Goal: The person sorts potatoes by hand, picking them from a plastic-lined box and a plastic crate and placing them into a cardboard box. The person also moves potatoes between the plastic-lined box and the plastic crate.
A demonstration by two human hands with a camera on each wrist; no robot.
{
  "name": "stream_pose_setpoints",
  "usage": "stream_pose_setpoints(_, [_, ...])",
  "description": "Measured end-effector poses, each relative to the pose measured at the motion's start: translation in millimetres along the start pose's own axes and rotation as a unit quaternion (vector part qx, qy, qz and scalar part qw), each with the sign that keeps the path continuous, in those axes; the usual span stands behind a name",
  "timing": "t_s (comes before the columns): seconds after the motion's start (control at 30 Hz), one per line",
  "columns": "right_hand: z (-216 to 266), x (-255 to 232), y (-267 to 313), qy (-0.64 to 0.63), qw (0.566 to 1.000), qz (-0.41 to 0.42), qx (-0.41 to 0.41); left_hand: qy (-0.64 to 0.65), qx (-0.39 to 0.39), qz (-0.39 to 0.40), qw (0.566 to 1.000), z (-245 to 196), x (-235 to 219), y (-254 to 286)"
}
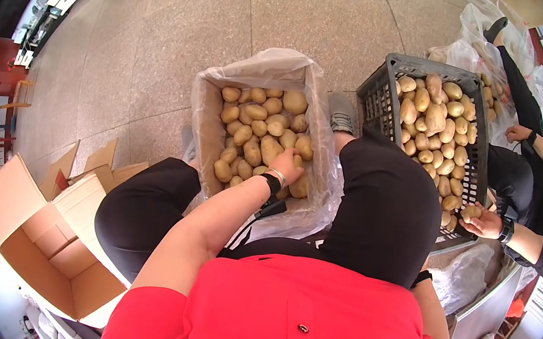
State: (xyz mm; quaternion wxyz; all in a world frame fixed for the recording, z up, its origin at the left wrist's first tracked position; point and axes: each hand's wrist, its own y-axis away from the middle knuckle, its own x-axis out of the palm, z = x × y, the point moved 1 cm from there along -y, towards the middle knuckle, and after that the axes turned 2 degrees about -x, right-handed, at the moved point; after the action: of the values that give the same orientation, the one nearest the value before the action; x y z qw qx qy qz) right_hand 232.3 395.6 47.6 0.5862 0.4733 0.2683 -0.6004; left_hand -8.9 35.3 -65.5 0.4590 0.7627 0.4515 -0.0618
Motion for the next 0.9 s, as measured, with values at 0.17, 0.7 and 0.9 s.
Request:
stream_pose_setpoints(0.17, [2.1, 1.7, -4.0, 0.044, 0.999, -0.002, 0.0, 0.013, 0.003, -0.096, 0.995, -31.7, -34.2, 7.9])
stream_pose_setpoints(0.7, [11.1, -3.2, -1.6, -0.131, 0.987, -0.03, 0.085, -0.074, 0.049, -0.044, 0.995, -38.7, -29.2, -49.0])
stream_pose_setpoints(0.9, [52.1, -36.3, -14.1, -0.03, 0.996, -0.06, -0.051, 0.08, 0.021, 0.052, 0.995, -11.5, -33.2, -55.6])
